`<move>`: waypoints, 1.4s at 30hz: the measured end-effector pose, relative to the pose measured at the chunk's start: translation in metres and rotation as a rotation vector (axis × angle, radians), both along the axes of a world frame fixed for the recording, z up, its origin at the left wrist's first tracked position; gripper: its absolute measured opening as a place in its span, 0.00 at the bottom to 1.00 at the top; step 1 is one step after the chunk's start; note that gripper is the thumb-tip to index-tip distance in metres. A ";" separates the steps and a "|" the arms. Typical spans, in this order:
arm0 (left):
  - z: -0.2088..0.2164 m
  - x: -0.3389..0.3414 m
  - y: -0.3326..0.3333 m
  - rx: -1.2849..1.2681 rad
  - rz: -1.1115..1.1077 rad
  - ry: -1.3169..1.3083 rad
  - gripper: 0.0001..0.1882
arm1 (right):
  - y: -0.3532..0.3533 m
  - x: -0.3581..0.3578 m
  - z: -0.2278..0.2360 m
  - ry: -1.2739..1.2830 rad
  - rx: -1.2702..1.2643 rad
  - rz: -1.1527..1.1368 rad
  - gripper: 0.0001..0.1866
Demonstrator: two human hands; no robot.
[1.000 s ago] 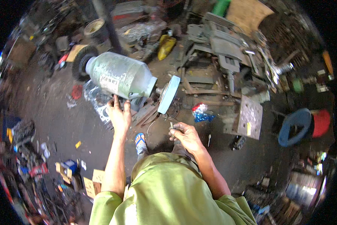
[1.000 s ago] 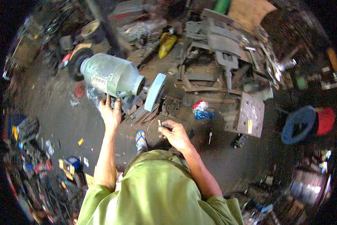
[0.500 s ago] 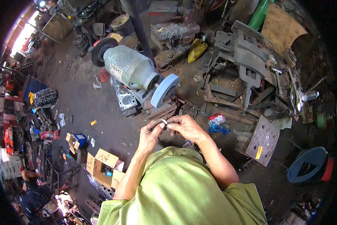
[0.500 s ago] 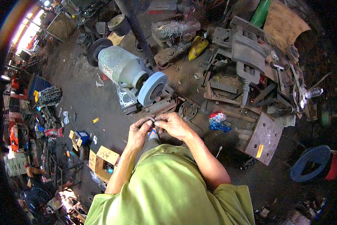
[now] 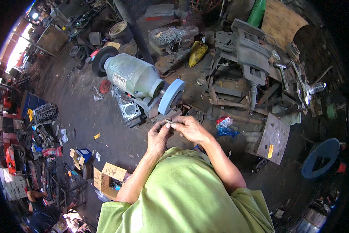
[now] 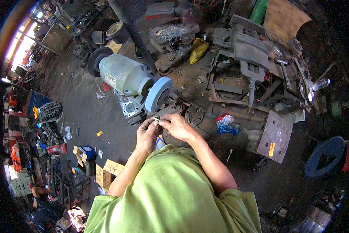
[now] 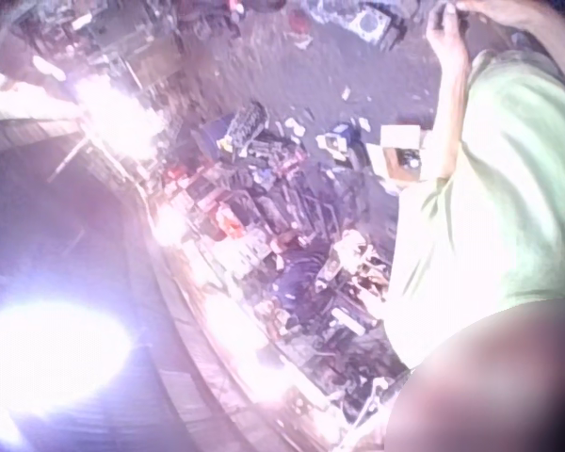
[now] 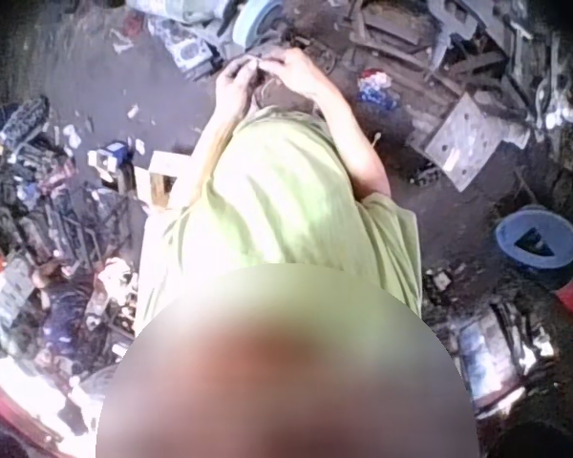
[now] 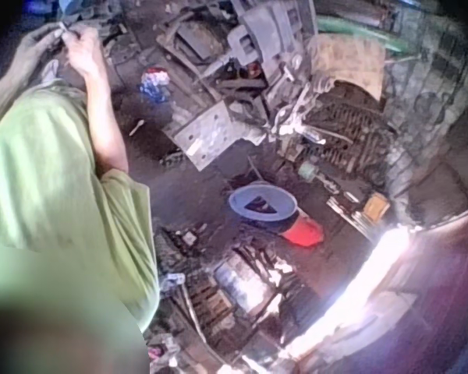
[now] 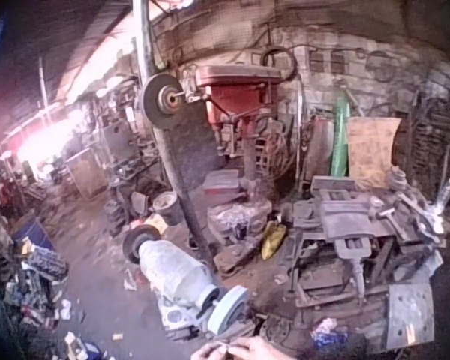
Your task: The person installs a grinding wheel onto a bench grinder, then repeatedly grinds small metal pieces against the wheel, creating sparks. They pause to inspect the pieces and briefly adjust the grinder's guard before resuming grinding.
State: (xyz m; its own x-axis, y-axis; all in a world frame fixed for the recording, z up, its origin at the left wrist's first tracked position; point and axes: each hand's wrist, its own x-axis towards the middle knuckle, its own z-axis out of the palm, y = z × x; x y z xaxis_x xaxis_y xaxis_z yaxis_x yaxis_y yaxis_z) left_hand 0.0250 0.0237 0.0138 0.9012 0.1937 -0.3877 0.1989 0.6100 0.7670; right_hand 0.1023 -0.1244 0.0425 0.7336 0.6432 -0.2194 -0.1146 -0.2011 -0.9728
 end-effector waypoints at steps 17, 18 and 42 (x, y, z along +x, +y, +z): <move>0.003 0.007 0.006 -0.079 -0.126 0.027 0.11 | 0.005 0.007 0.007 -0.084 -0.097 -0.003 0.12; 0.003 0.008 0.005 -0.070 -0.121 0.032 0.11 | 0.005 0.008 0.007 -0.096 -0.096 -0.005 0.12; -0.007 0.013 0.009 -0.026 -0.075 0.045 0.13 | 0.011 0.015 0.005 -0.038 -0.026 -0.021 0.11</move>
State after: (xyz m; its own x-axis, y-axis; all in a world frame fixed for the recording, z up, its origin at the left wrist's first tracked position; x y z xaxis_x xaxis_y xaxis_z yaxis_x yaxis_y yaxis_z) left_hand 0.0383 0.0328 0.0067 0.8945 0.1158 -0.4318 0.2784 0.6114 0.7407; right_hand 0.1169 -0.1138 0.0473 0.7548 0.6223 -0.2075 -0.0818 -0.2245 -0.9710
